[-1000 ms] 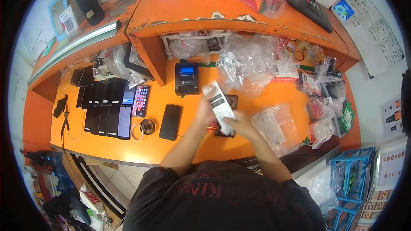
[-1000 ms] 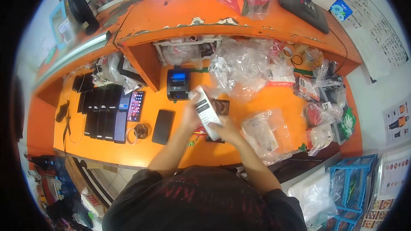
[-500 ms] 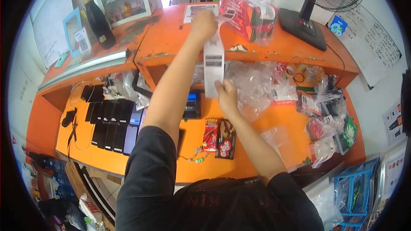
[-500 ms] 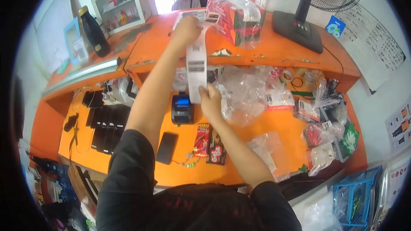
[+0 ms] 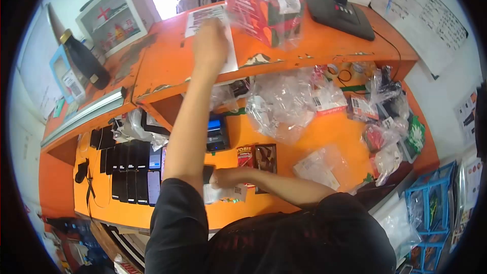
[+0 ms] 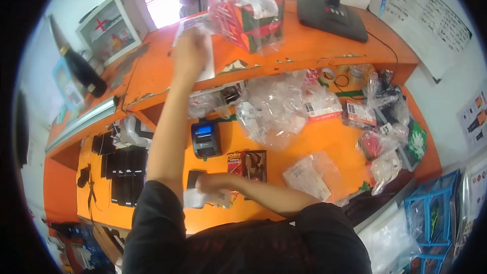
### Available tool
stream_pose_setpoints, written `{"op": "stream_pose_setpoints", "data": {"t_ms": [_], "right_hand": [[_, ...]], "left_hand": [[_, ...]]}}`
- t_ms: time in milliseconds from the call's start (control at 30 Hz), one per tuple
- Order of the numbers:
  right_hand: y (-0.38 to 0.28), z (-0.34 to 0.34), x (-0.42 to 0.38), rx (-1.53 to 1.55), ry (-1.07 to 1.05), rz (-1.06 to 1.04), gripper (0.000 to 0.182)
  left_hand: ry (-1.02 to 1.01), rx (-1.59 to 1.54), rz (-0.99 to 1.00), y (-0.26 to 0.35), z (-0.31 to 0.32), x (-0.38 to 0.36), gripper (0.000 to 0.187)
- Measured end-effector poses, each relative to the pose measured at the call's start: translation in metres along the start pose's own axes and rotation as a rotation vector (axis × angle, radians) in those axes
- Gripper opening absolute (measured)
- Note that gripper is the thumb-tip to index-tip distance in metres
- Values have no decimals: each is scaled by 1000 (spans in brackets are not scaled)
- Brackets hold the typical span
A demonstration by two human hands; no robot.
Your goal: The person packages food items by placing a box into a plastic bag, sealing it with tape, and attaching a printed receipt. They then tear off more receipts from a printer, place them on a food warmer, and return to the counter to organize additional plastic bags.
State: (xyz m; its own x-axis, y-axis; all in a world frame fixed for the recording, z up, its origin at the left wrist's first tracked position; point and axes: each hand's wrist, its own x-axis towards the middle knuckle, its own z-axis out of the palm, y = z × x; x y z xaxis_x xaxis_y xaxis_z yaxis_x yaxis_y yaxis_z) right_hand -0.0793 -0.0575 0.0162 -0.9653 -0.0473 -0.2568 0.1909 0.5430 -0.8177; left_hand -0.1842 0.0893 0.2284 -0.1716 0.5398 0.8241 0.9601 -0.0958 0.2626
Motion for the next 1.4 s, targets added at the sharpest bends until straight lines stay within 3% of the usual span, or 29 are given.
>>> {"op": "stream_pose_setpoints", "data": {"t_ms": [33, 100, 133, 167, 233, 267, 300, 333, 367, 400, 533, 633, 700, 767, 833, 867, 933, 1000, 1033, 1200, 1333, 1400], "right_hand": [[4, -2, -11, 8, 12, 9, 17], [17, -11, -59, 235, 217, 66, 21], [62, -20, -72, 205, 292, 38, 16], [57, -51, -114, 319, 363, 118, 14], [62, -97, -184, 157, 645, 508, 16], [70, -117, -216, 36, 726, 743, 27], [78, -137, -247, -41, 786, 969, 40], [85, -150, -256, -366, 868, 1190, 44], [104, -159, -262, -403, 911, 1198, 41], [122, -164, -263, -443, 953, 1204, 39], [137, -185, -245, -427, 842, 1226, 41], [127, -193, -250, -398, 688, 1090, 46], [121, -197, -254, -135, 579, 820, 38], [146, -195, -225, 134, 286, 480, 27], [135, -194, -179, 234, 371, 194, 22], [137, -194, -160, 336, 547, 157, 24], [161, -196, -119, 438, 725, 104, 26], [204, -199, -80, -543, 883, 516, 28], [218, -190, -67, -680, 885, 623, 29], [242, -199, -43, -553, 895, 562, 33], [207, -252, -69, -137, 931, 282, 37], [175, -264, -101, -174, 928, 292, 39]], "left_hand": [[186, -123, 84, 7, -14, -1, 11], [357, -269, 141, 21, -49, -29, 15], [323, -424, 63, 21, -61, -51, 15], [287, -576, -18, 21, -74, -75, 17], [-265, -976, -337, 7, -94, -123, 17], [-653, -924, -654, 15, -102, -142, 19], [-1065, -801, -506, 1, -85, -168, 17], [-1293, -858, -424, 6, -61, -195, 17], [-1277, -892, 11, 23, -31, -215, 35], [-1191, -967, 45, 57, -12, -220, 38], [-606, -286, 357, 114, 88, -221, 39], [-711, -244, 191, 96, 109, -204, 23], [-713, -409, 220, 66, 94, -192, 22], [-608, -547, 257, 53, 62, -178, 23], [-627, -626, 215, 44, 48, -183, 23], [-631, -700, 173, 42, 44, -184, 23], [-576, -711, 163, 46, 35, -186, 21], [-522, -728, 156, 51, 24, -184, 19], [-466, -738, 133, 56, 18, -180, 19], [-462, -658, 133, 66, 10, -175, 18], [-542, -493, 123, 62, 6, -180, 22], [-570, -455, 132, 55, 3, -181, 22]]}}
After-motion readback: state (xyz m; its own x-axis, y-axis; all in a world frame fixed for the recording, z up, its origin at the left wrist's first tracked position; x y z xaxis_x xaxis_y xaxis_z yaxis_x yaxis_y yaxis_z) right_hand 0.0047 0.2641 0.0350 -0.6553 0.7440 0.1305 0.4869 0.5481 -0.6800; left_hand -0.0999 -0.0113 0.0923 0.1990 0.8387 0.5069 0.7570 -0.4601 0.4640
